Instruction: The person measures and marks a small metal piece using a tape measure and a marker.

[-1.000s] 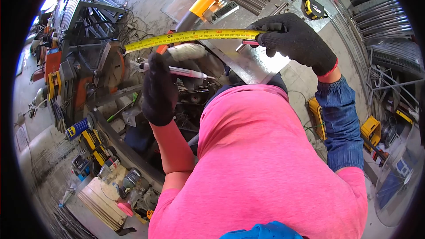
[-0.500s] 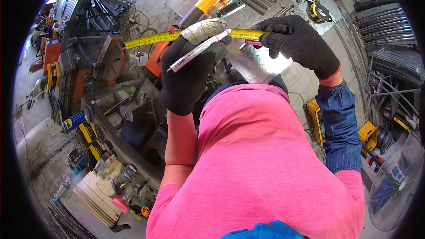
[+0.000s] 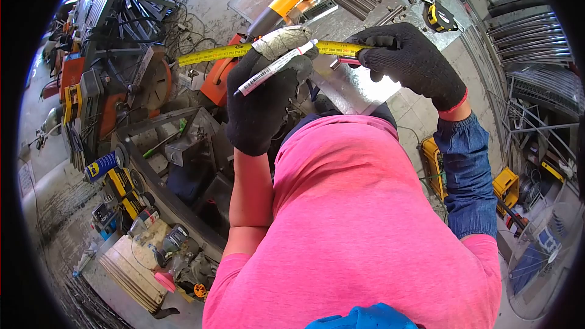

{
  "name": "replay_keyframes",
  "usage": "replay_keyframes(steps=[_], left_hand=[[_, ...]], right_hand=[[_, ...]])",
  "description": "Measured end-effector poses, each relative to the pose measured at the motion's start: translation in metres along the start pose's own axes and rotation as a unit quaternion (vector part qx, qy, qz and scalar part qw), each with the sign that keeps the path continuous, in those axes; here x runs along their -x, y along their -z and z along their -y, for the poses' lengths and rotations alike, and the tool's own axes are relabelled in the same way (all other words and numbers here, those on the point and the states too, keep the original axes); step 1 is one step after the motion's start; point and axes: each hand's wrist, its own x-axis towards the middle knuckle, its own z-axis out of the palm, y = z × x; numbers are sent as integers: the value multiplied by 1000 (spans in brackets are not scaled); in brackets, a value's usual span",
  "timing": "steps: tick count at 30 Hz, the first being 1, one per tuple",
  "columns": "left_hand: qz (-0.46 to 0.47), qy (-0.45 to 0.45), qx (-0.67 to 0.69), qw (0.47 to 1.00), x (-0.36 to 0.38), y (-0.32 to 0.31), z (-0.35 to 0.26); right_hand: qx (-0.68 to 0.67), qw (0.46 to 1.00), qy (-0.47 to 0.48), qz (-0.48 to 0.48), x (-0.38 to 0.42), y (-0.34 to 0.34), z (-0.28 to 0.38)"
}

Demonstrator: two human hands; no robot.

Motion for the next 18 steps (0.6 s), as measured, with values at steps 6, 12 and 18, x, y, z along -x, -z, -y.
replay_keyframes(steps=[6, 12, 18], left_hand=[[-7, -4, -20, 1000, 4, -1, -4], [-7, 20, -56, 998, 7, -21, -18], [25, -52, -91, 994, 10, -35, -7]], right_hand=[[3, 1000, -5, 3, 0, 1, 2], [19, 1000, -15, 3, 1, 1, 2], [3, 1000, 5, -1, 0, -2, -3]])
